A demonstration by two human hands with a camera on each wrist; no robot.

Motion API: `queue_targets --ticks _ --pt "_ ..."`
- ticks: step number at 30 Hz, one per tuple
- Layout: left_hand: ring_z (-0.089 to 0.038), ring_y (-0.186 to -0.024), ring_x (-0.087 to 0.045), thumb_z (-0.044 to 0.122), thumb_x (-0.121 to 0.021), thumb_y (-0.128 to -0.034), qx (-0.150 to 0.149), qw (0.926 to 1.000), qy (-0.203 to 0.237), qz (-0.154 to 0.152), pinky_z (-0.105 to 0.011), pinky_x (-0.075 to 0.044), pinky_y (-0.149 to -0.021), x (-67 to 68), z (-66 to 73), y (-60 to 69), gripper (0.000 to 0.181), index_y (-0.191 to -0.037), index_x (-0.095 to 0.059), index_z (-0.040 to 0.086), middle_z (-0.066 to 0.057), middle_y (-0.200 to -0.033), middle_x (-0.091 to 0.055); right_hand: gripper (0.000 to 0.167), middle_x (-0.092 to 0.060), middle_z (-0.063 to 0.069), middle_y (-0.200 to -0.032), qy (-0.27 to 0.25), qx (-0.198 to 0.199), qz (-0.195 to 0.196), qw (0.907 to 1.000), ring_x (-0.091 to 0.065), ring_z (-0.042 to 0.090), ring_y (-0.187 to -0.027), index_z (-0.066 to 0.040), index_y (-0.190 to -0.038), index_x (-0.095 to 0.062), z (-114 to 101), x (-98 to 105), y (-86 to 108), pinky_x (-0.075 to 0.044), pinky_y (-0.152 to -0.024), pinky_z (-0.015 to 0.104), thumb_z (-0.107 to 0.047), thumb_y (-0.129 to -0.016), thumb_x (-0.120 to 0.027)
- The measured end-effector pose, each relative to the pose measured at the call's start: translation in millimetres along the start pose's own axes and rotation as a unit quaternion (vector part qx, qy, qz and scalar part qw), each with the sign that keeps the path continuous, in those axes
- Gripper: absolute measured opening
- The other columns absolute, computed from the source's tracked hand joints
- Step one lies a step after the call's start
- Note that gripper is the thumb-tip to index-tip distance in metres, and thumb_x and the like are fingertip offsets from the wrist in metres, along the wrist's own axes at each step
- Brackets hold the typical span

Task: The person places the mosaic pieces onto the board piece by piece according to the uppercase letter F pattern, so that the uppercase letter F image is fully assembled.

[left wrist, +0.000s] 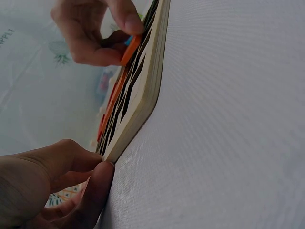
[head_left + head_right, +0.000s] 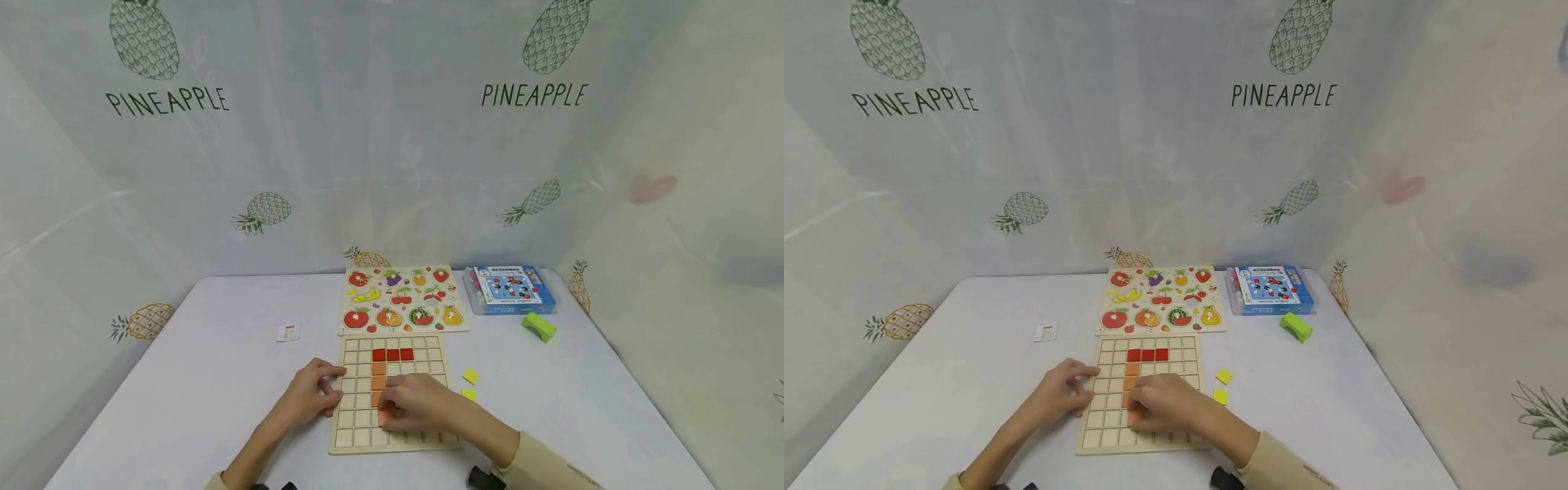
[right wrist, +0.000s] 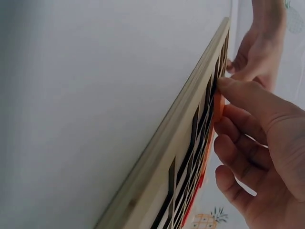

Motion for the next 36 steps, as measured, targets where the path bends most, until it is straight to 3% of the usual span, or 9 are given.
queue_targets --ticks 11,23,29,36 --pt "-0.005 -0.060 -0.060 0.000 -0.072 -0.0805 -0.004 1.0000 -0.006 0.005 -0.021 -0.053 -0.049 0.3 -1.8 0.5 0.040 -0.120 -0.066 -0.001 -0.017 -0.109 -0.055 0.021 -0.066 -0.012 -0.088 -0.034 -0.029 -0.023 0.9987 -0.048 -0.007 -0.068 -0.022 -0.097 -0.074 1.3 -8.4 -9.7 -0.041 -0.063 0.005 -0.038 -0.086 -0.074" --pt "-0.004 -0.059 -0.059 0.001 -0.073 -0.0805 0.002 0.9999 -0.011 0.005 -0.021 -0.052 -0.050 1.3 -0.3 -2.4 0.040 -0.120 -0.066 -0.001 -0.016 -0.108 -0.054 0.016 -0.061 -0.014 -0.083 -0.071 -0.062 -0.055 0.9940 -0.048 -0.006 -0.068 -0.023 -0.090 -0.073 6.5 -12.4 -14.8 -0.042 -0.062 0.008 -0.036 -0.082 -0.078" --pt "-0.005 -0.058 -0.060 0.002 -0.074 -0.0807 0.006 0.9999 -0.013 0.004 -0.020 -0.052 -0.051 1.9 -0.4 -3.0 0.040 -0.120 -0.066 0.000 -0.016 -0.110 -0.055 0.015 -0.059 -0.015 -0.080 -0.058 -0.068 -0.051 0.9947 -0.046 -0.005 -0.066 -0.024 -0.089 -0.075 5.9 -10.9 -14.2 -0.040 -0.059 0.008 -0.037 -0.082 -0.078" --pt "-0.007 -0.058 -0.060 0.001 -0.075 -0.0799 0.000 1.0000 0.003 0.003 -0.020 -0.051 -0.049 1.8 0.9 -0.3 0.041 -0.120 -0.066 -0.001 -0.019 -0.110 -0.054 0.023 -0.064 -0.013 -0.087 -0.012 -0.054 -0.036 0.9979 -0.046 -0.005 -0.067 -0.025 -0.102 -0.078 1.2 -6.6 -6.3 -0.039 -0.060 0.007 -0.040 -0.085 -0.074"
Point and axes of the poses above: each hand's wrist, its own y-axis away from the middle knuckle, its own x-axis out of the back of the hand, z = x × y, the point moved 9 cm from there along -y, towards the middle knuckle
